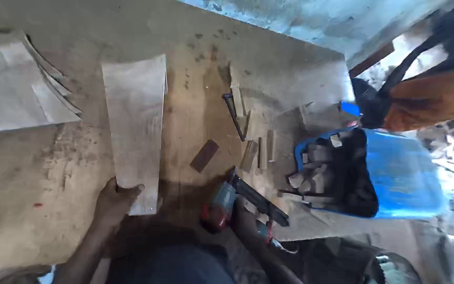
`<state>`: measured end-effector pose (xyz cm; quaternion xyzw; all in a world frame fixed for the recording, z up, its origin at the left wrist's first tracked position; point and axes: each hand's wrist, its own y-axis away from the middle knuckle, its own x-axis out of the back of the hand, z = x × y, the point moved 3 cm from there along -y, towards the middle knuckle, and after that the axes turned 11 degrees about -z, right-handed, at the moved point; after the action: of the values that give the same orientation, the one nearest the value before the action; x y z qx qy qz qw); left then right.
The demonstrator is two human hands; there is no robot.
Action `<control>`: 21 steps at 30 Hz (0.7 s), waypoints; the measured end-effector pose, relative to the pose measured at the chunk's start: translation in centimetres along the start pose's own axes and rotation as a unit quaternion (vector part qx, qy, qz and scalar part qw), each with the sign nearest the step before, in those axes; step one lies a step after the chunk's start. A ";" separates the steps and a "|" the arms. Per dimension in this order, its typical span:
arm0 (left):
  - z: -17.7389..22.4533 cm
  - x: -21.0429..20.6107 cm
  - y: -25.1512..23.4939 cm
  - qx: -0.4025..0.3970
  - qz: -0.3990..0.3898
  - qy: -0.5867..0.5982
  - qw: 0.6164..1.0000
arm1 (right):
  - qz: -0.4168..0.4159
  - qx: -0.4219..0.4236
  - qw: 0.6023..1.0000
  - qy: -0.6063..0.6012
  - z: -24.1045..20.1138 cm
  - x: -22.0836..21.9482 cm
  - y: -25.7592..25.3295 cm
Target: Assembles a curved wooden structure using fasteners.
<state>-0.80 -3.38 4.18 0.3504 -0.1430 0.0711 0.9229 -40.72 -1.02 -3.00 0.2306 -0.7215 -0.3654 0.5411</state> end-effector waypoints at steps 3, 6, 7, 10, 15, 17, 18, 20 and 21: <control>0.5 -0.8 -0.6 0.010 0.059 -0.025 0.998 | -0.083 0.064 0.994 -0.031 1.0 2.1 -2.3; 0.7 -1.6 -1.1 0.018 0.133 -0.050 0.990 | -0.099 0.119 0.988 0.026 0.0 8.5 -3.3; 0.9 -1.8 -1.4 0.021 0.153 -0.054 0.986 | -0.072 0.125 0.989 0.020 -0.9 10.8 -3.9; 1.2 -2.2 -1.6 0.027 0.181 -0.058 0.981 | 0.057 0.193 0.980 -0.009 -4.4 14.3 -7.6; 1.5 -1.8 -1.1 0.032 0.153 -0.078 0.985 | 0.087 0.422 0.889 0.155 -12.1 12.0 -15.2; 1.6 -1.8 -1.4 0.027 0.163 -0.070 0.984 | 0.083 0.424 0.875 0.218 -13.4 10.2 -17.5; 1.4 -1.7 -1.6 0.022 0.175 -0.071 0.982 | 0.074 0.417 0.876 0.231 -13.8 9.8 -17.8; 0.6 -1.2 -2.2 0.011 0.206 -0.103 0.973 | 0.072 0.403 0.887 0.214 -14.0 9.8 -17.1; -0.1 -0.8 -2.2 0.003 0.216 -0.122 0.969 | 0.064 0.381 0.905 0.175 -14.0 9.8 -16.1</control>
<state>-0.98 -4.98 2.43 0.3201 -0.3264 0.2263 0.8601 -31.48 -22.18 -7.44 0.4329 -0.7125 0.0196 0.5519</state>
